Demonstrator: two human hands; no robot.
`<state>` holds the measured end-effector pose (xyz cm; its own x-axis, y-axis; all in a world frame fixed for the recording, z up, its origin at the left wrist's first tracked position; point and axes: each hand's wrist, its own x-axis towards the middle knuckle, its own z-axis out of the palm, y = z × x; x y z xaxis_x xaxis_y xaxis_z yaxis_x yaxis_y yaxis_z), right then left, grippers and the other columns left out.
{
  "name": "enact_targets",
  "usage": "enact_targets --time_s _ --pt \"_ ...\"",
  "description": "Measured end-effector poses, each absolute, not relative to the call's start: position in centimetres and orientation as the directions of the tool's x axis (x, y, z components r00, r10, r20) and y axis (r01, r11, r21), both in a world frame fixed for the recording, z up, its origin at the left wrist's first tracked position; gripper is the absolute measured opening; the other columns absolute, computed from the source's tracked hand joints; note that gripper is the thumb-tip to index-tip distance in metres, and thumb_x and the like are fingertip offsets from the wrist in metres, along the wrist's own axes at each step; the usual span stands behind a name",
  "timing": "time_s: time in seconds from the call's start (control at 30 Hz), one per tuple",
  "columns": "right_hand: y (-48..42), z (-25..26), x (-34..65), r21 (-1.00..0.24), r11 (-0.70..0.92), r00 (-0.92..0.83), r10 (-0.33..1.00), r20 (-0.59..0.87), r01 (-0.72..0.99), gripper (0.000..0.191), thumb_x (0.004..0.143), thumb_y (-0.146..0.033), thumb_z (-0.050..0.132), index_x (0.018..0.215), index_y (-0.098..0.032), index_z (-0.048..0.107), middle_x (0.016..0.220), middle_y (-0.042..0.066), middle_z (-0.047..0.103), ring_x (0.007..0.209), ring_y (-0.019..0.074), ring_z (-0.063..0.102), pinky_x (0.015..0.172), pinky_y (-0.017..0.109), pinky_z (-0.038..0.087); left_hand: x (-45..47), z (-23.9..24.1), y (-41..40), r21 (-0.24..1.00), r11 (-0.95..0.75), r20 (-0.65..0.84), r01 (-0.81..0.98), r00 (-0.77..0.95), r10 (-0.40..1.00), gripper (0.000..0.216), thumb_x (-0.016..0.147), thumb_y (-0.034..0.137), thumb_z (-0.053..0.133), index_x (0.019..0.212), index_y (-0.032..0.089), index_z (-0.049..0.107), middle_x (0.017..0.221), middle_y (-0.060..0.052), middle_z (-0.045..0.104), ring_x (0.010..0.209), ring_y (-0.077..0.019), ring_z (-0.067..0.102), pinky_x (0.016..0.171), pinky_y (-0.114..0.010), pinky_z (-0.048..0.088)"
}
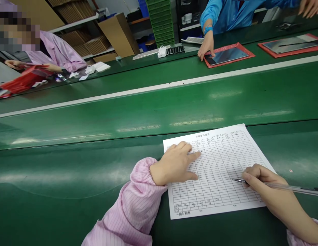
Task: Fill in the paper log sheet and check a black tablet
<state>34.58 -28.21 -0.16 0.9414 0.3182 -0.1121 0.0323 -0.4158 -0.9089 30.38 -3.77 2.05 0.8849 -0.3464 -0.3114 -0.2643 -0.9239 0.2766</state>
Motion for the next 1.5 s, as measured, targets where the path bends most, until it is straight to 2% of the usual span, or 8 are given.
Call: enact_targets --time_s 0.13,0.33,0.87,1.1,1.5 --pt "-28.24 -0.01 34.55 -0.909 -0.415 0.94 0.32 -0.114 0.031 0.036 0.065 -0.045 0.061 0.043 -0.023 0.045 0.045 0.001 0.05 0.044 0.0157 0.046 0.042 0.025 0.042 30.37 1.97 -3.75 0.283 -0.923 -0.303 -0.26 0.889 -0.344 0.068 0.075 0.057 0.061 0.132 0.023 0.046 0.112 -0.009 0.05 0.106 -0.0271 0.043 0.09 -0.042 0.038" --pt "-28.45 -0.25 34.55 -0.906 -0.421 0.939 0.324 -0.114 0.035 0.04 0.066 -0.052 0.063 0.045 -0.023 0.045 0.047 0.001 0.049 0.045 0.0168 0.048 0.043 0.026 0.044 30.48 2.03 -3.58 0.305 -0.918 -0.298 -0.253 0.89 -0.345 0.066 0.074 0.055 0.064 0.129 0.024 0.048 0.112 -0.009 0.049 0.106 -0.0271 0.043 0.089 -0.042 0.039" --pt "-28.58 -0.57 34.58 -0.914 -0.396 0.935 0.35 -0.057 0.093 0.032 0.069 -0.039 0.061 0.045 -0.023 0.047 0.046 0.0 0.05 0.044 0.015 0.049 0.042 0.023 0.043 30.53 2.11 -3.52 0.345 -0.908 -0.312 -0.238 0.883 -0.35 0.066 0.073 0.05 0.067 0.13 0.022 0.048 0.115 -0.01 0.049 0.11 -0.027 0.042 0.091 -0.042 0.038" --pt "-28.78 -0.82 34.53 -0.909 -0.409 0.935 0.346 -0.075 0.079 0.037 0.069 -0.047 0.063 0.045 -0.023 0.047 0.047 0.001 0.051 0.045 0.0162 0.05 0.043 0.024 0.044 30.55 2.57 -3.48 0.354 -0.906 -0.356 -0.231 0.863 -0.359 0.069 0.075 0.049 0.066 0.134 0.022 0.043 0.122 -0.011 0.048 0.115 -0.0273 0.04 0.094 -0.043 0.037" --pt "-28.9 -0.98 34.65 -0.911 -0.398 0.935 0.352 -0.042 0.109 0.036 0.07 -0.045 0.062 0.045 -0.023 0.048 0.047 0.001 0.052 0.045 0.0158 0.05 0.041 0.023 0.044 30.51 2.46 -3.42 0.35 -0.907 -0.361 -0.233 0.86 -0.36 0.066 0.074 0.049 0.066 0.132 0.024 0.046 0.124 -0.011 0.047 0.116 -0.0278 0.04 0.095 -0.044 0.037"
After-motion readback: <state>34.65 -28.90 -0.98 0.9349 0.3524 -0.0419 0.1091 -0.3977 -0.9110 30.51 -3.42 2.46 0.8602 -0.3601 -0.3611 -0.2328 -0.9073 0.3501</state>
